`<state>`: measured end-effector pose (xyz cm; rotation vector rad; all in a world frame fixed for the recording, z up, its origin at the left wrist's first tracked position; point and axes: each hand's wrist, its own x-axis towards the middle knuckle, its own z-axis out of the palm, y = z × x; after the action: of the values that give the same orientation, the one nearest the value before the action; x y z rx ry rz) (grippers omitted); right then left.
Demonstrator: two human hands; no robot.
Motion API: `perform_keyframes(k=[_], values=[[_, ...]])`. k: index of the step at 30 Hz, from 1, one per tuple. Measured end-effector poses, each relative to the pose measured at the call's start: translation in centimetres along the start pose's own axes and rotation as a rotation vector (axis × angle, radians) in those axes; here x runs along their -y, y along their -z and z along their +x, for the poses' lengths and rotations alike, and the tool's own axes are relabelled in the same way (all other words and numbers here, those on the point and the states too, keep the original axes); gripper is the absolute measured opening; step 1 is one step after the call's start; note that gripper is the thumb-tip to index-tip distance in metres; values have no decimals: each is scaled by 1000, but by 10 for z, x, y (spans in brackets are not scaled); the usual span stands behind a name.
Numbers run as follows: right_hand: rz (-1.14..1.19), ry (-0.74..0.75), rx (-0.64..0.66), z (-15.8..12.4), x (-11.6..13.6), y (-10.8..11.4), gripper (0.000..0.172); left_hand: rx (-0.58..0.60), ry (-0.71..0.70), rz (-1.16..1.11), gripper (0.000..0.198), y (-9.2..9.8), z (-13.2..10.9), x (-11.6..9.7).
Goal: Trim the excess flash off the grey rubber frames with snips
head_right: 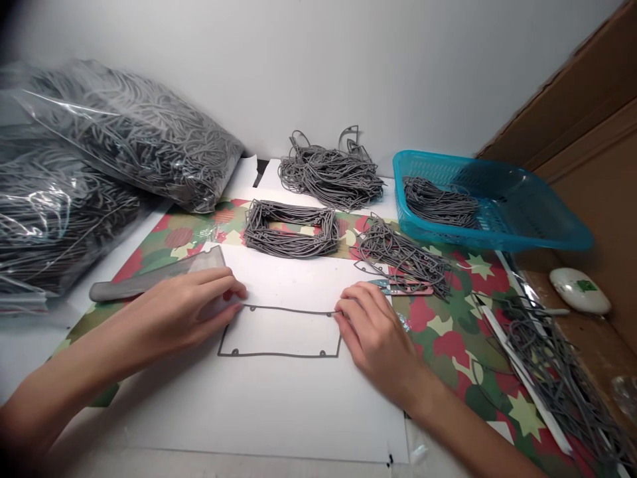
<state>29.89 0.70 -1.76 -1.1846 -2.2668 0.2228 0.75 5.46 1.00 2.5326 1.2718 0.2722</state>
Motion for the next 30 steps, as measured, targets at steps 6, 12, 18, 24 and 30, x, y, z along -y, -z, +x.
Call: perform_keyframes(k=[6, 12, 18, 24, 30], values=[[-36, -41, 8, -1, -1, -1, 12, 22, -23, 36, 14, 4, 1, -5], [-13, -3, -23, -1, 0, 0, 13, 57, 3, 60, 16, 8, 1, -8], [43, 14, -19, 0, 0, 0, 16, 41, -14, 137, 22, 2, 0, -11], [21, 71, -257, 0, 1, 3, 23, -226, -174, 170, 18, -2, 1, -17], [-13, 180, -463, -1, 6, 13, 24, -626, -377, 204, 23, 7, -6, -20]])
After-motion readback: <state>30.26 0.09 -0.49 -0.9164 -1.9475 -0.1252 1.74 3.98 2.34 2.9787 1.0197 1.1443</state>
